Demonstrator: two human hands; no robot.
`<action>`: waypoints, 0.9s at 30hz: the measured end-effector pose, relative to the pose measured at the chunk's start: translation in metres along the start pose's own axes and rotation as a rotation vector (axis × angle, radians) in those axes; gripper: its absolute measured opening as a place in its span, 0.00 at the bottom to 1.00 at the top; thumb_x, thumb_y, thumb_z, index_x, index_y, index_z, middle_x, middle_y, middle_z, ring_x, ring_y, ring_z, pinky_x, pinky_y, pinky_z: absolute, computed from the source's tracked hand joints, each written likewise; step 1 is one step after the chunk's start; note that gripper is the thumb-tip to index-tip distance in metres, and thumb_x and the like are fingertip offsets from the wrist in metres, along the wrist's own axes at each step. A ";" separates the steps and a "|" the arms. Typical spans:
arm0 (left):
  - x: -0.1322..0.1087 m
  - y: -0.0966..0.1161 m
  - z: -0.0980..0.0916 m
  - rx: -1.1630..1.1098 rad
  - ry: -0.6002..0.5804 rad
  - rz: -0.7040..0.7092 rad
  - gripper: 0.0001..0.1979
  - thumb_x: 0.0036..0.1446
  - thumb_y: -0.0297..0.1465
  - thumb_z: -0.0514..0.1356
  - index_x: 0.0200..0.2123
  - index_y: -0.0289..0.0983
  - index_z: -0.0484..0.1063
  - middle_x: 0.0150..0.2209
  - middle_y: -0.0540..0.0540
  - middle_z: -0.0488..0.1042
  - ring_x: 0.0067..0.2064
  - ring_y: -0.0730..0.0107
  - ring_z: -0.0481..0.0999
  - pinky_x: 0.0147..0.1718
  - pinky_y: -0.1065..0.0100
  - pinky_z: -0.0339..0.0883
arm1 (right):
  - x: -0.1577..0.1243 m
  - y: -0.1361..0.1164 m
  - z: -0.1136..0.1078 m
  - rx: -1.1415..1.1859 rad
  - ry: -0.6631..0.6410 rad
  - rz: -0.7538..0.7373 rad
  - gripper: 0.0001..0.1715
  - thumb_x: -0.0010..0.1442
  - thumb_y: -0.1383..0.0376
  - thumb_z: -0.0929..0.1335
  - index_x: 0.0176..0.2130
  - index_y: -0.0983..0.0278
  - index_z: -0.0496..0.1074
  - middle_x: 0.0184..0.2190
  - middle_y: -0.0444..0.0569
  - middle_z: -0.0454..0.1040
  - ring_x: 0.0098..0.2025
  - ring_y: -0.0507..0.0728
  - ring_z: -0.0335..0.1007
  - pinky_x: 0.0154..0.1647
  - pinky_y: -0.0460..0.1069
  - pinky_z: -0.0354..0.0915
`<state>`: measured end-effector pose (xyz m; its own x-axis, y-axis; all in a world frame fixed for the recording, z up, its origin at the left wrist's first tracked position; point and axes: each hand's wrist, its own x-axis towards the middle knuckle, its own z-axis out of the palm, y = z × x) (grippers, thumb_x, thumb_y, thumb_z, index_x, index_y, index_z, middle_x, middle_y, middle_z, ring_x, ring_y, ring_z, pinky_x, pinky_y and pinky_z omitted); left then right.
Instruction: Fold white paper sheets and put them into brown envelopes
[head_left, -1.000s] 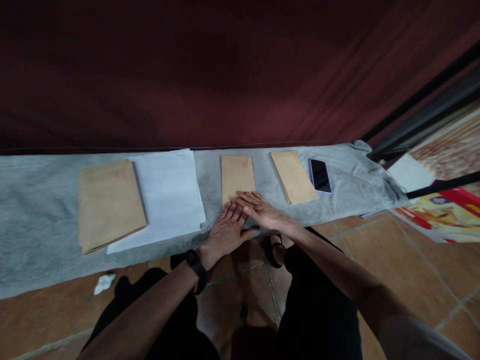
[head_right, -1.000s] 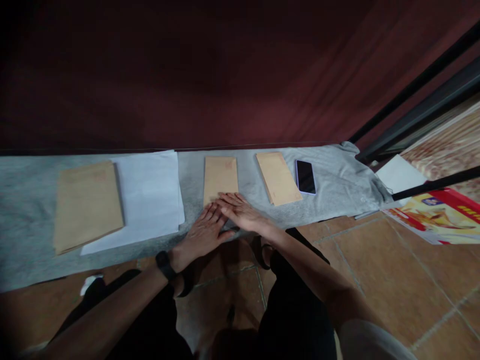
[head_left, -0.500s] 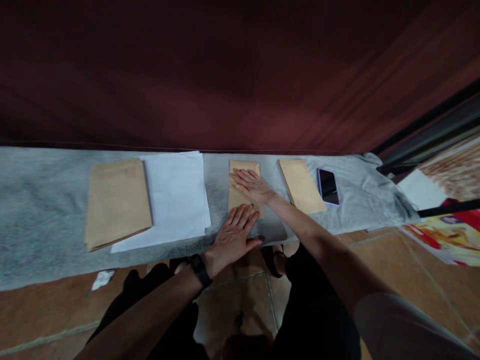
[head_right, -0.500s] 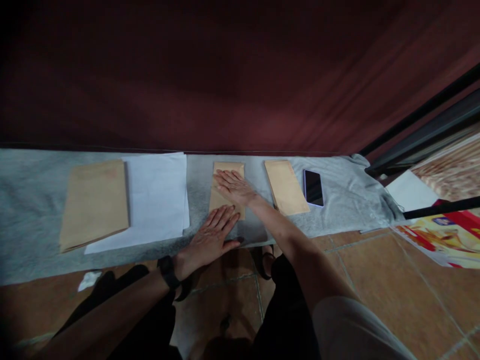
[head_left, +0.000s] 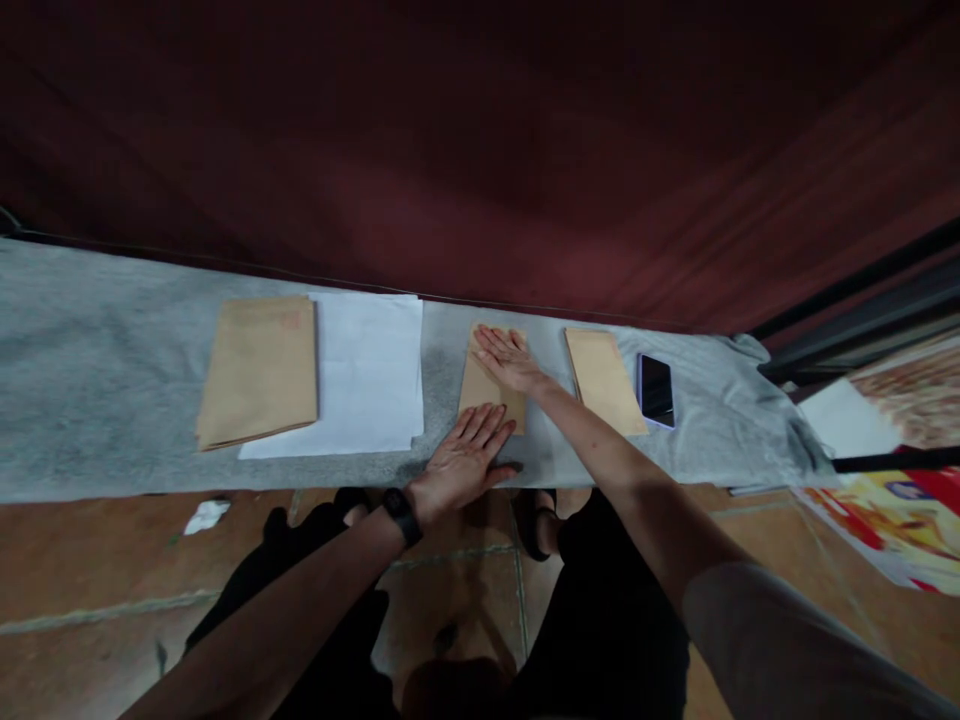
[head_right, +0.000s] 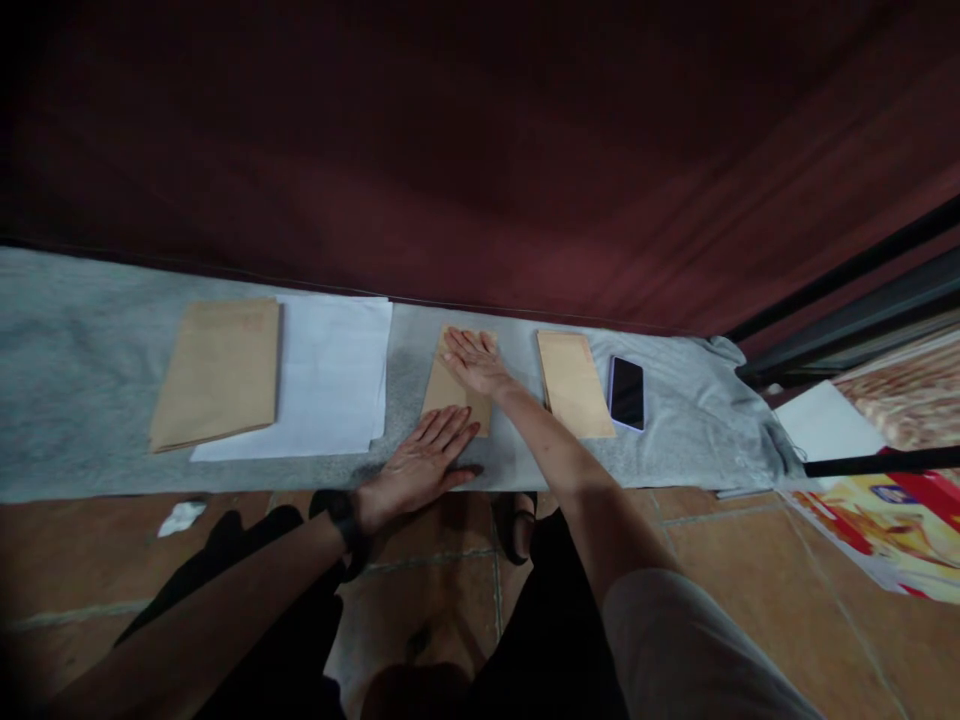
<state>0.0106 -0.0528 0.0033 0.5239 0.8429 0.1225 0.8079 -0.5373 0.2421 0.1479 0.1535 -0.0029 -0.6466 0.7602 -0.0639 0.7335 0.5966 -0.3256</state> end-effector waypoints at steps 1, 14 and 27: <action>0.000 0.001 0.000 0.007 0.004 -0.003 0.35 0.68 0.52 0.48 0.70 0.38 0.57 0.74 0.38 0.52 0.75 0.53 0.49 0.72 0.49 0.42 | -0.005 -0.003 0.001 0.003 -0.017 -0.012 0.41 0.73 0.46 0.46 0.74 0.63 0.47 0.76 0.48 0.43 0.77 0.61 0.33 0.76 0.63 0.27; -0.001 0.002 0.004 0.005 0.052 -0.001 0.34 0.67 0.52 0.51 0.67 0.37 0.63 0.68 0.36 0.65 0.72 0.51 0.57 0.71 0.50 0.42 | -0.076 -0.044 0.010 0.167 -0.130 -0.054 0.41 0.72 0.42 0.44 0.73 0.55 0.50 0.75 0.45 0.46 0.77 0.58 0.34 0.76 0.64 0.31; -0.007 0.001 -0.001 0.018 -0.023 0.039 0.31 0.68 0.48 0.50 0.63 0.32 0.68 0.66 0.34 0.67 0.72 0.53 0.58 0.70 0.52 0.46 | -0.129 -0.062 0.016 0.334 -0.073 -0.042 0.42 0.73 0.43 0.44 0.71 0.57 0.58 0.73 0.49 0.53 0.76 0.54 0.43 0.76 0.60 0.39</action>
<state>0.0072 -0.0595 0.0040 0.5613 0.8204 0.1093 0.7912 -0.5706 0.2199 0.1822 0.0145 0.0109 -0.6969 0.7091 -0.1073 0.6048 0.5008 -0.6192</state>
